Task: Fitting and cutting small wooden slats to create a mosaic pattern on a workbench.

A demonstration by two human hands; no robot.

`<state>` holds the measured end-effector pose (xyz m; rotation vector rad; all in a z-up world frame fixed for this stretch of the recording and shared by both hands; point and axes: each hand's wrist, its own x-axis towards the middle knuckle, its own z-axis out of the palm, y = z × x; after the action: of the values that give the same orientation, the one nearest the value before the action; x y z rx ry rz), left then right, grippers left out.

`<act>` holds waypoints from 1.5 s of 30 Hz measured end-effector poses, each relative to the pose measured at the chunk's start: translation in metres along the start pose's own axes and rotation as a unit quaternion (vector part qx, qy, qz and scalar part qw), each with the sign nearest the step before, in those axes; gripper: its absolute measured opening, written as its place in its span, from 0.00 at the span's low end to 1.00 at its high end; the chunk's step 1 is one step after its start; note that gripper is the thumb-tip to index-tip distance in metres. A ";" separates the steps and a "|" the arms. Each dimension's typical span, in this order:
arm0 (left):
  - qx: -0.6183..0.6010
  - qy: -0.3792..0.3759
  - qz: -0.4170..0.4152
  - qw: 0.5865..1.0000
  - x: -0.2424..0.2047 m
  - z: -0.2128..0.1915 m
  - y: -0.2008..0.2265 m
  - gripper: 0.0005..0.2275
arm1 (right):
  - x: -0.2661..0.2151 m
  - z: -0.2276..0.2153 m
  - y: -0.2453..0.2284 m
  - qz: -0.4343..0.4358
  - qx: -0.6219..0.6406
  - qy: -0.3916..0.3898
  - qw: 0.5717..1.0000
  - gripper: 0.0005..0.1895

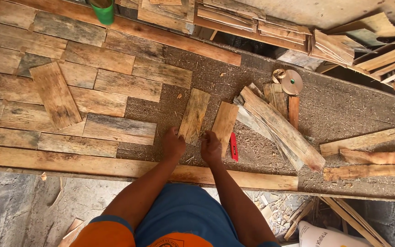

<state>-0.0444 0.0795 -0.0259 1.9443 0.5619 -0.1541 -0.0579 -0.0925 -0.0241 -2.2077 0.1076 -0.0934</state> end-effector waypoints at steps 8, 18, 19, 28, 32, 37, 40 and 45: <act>-0.033 -0.005 -0.044 0.998 0.019 0.019 -0.024 0.14 | 0.018 0.029 0.010 0.204 0.097 -0.048 0.973 0.23; -0.183 -0.166 -0.092 0.965 0.011 -0.011 -0.058 0.15 | 0.037 0.003 0.020 0.274 0.223 -0.019 0.935 0.17; -0.181 -0.168 -0.092 0.965 0.009 -0.009 -0.069 0.15 | 0.044 -0.001 0.020 0.275 0.224 -0.017 0.935 0.17; -0.320 -0.225 -0.041 0.920 -0.015 -0.024 -0.084 0.12 | 0.083 -0.021 0.009 0.214 0.361 0.000 0.908 0.17; -0.291 -0.206 -0.051 0.933 -0.018 -0.030 -0.080 0.13 | 0.089 -0.020 0.011 0.188 0.345 -0.022 0.919 0.06; -0.236 -0.209 -0.136 0.939 -0.031 -0.052 -0.037 0.17 | 0.088 -0.008 0.022 0.153 0.347 -0.013 0.925 0.06; -0.239 -0.209 -0.163 0.934 -0.029 -0.047 -0.043 0.18 | 0.086 -0.008 0.013 0.183 0.366 0.015 0.912 0.06; -0.299 -0.242 -0.198 0.902 -0.027 -0.034 -0.079 0.17 | 0.086 -0.035 -0.007 0.349 0.381 -0.107 0.849 0.09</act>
<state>-0.1086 0.1273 -0.0675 1.1177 0.5747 -0.6298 0.0244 -0.1260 0.0054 -1.2645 0.6277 0.4466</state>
